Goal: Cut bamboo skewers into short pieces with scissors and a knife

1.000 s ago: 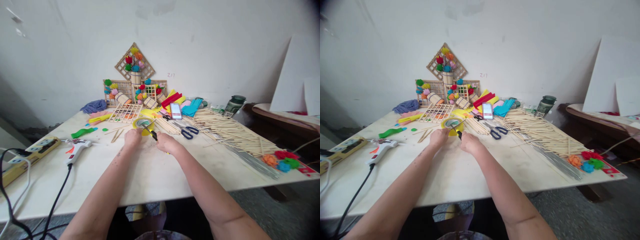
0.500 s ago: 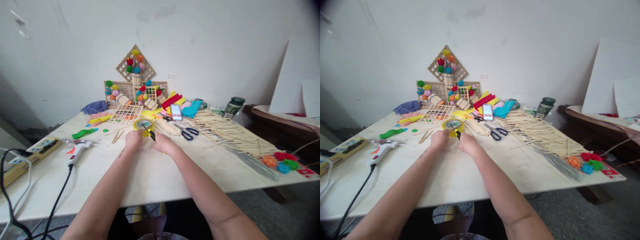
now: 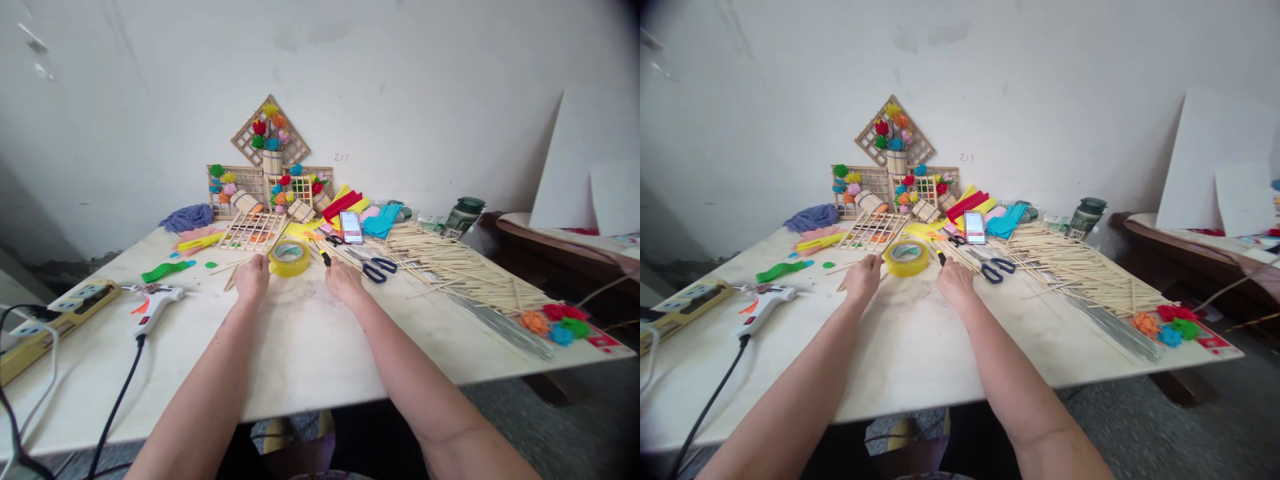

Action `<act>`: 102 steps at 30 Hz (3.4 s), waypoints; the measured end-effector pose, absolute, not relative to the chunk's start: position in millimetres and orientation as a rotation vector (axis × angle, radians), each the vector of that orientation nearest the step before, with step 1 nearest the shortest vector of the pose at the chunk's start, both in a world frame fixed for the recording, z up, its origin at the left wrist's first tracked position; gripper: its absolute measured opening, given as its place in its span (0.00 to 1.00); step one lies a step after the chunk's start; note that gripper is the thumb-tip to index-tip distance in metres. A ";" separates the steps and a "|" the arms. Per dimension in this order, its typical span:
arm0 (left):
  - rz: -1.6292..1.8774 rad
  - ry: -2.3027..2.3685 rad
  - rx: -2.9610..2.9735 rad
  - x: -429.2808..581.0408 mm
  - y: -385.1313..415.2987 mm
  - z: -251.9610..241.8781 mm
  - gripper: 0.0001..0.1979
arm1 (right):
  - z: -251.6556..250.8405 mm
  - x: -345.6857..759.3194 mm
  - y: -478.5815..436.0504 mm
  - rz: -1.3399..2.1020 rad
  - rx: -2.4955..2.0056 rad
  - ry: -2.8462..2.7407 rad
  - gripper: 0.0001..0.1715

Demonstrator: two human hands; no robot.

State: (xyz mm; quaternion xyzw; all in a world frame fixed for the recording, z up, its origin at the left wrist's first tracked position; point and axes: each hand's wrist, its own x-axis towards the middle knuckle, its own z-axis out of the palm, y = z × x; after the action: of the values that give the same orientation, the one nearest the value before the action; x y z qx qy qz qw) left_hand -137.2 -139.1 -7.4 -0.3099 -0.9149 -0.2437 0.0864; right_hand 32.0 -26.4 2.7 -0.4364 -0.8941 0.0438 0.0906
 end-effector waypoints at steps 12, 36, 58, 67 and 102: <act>-0.709 -2.516 -1.138 -120.7 -133.8 -12.1 0.21 | -17.7 21.0 -31.5 -0.050 -1.271 -2.677 0.26; -0.331 -2.187 -1.718 -103.8 -126.9 -8.3 0.21 | -2.7 30.0 -27.6 0.061 -0.539 -2.702 0.17; -0.282 -2.311 -1.582 -107.9 -132.3 -7.2 0.28 | -7.4 27.9 -30.2 0.446 -0.302 -2.761 0.12; -0.284 -2.290 -1.643 -112.3 -136.3 -3.5 0.30 | -12.5 22.9 -32.7 0.675 -0.301 -2.682 0.11; -1.126 -2.353 -1.716 -114.3 -140.6 1.8 0.26 | 0.0 24.2 -57.9 1.386 -0.026 -2.358 0.16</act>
State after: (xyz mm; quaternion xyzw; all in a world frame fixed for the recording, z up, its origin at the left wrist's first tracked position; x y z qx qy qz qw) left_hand -114.3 -140.6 1.8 -0.5496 -0.7536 -0.3606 0.0094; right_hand 24.2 -57.9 0.0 -0.0094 -0.8443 0.4962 0.2019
